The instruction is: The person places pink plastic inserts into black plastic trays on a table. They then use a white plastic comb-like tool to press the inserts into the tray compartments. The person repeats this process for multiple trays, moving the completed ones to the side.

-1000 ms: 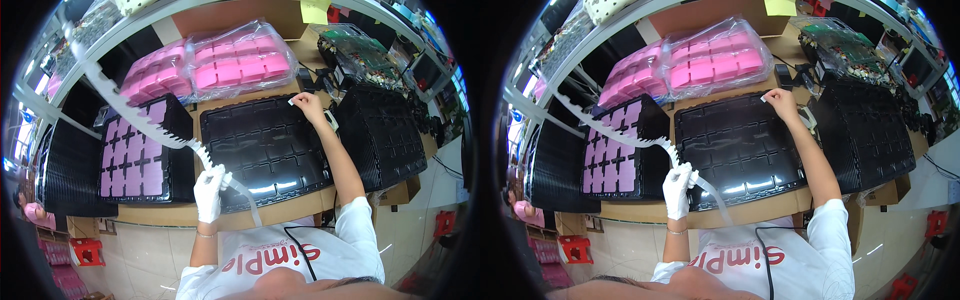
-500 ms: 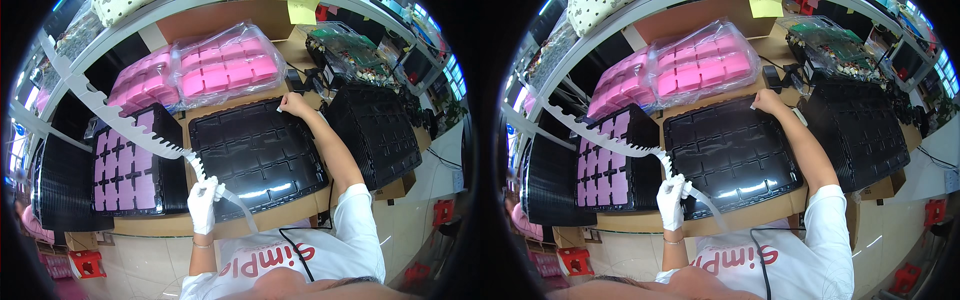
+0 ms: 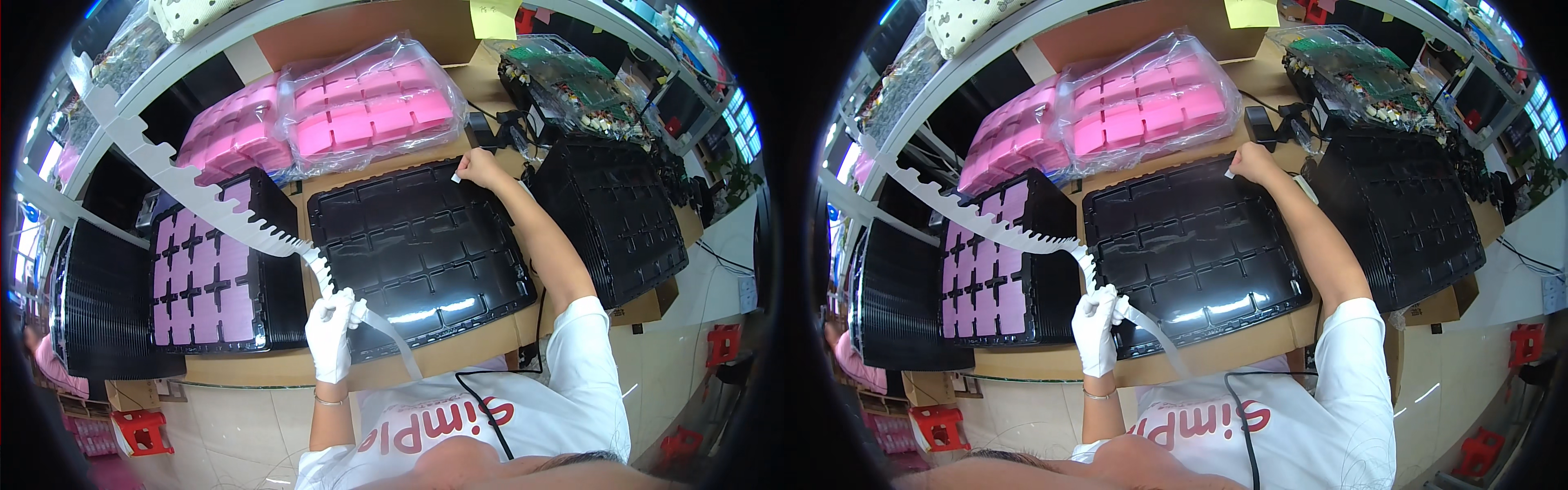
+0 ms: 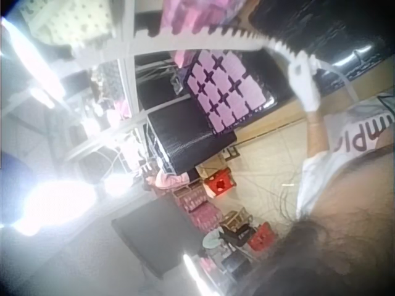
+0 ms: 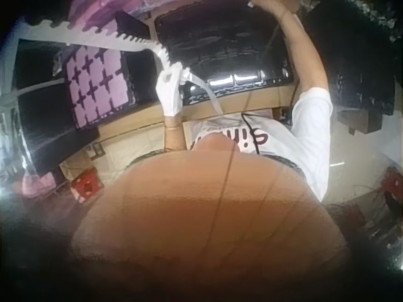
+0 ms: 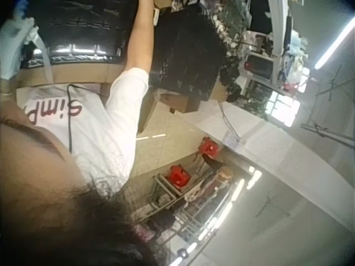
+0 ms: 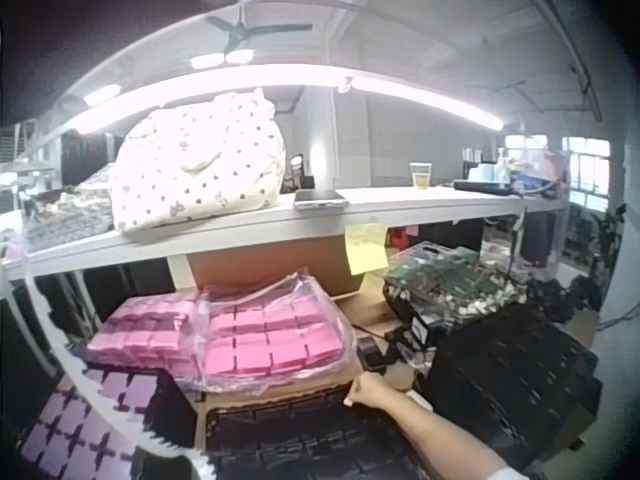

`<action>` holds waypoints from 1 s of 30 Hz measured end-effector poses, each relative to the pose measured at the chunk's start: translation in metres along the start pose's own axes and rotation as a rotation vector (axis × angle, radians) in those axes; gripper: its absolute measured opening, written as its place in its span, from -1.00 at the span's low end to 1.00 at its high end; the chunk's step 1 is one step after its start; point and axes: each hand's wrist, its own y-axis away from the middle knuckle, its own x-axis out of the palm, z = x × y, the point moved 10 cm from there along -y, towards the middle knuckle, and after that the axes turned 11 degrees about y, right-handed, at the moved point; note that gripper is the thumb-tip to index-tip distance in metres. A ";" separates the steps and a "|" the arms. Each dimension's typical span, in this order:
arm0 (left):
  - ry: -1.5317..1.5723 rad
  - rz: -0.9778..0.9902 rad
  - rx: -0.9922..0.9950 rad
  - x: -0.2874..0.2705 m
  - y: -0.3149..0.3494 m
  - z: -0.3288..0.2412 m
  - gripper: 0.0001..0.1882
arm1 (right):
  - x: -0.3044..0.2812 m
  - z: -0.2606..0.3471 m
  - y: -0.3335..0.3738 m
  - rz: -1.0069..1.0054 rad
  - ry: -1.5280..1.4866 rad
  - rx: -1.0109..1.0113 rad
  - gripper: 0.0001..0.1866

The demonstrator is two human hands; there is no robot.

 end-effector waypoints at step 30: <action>0.089 -0.069 -0.053 -0.022 0.057 -0.003 -0.89 | 0.015 0.258 0.301 -0.289 -0.582 -0.770 -0.86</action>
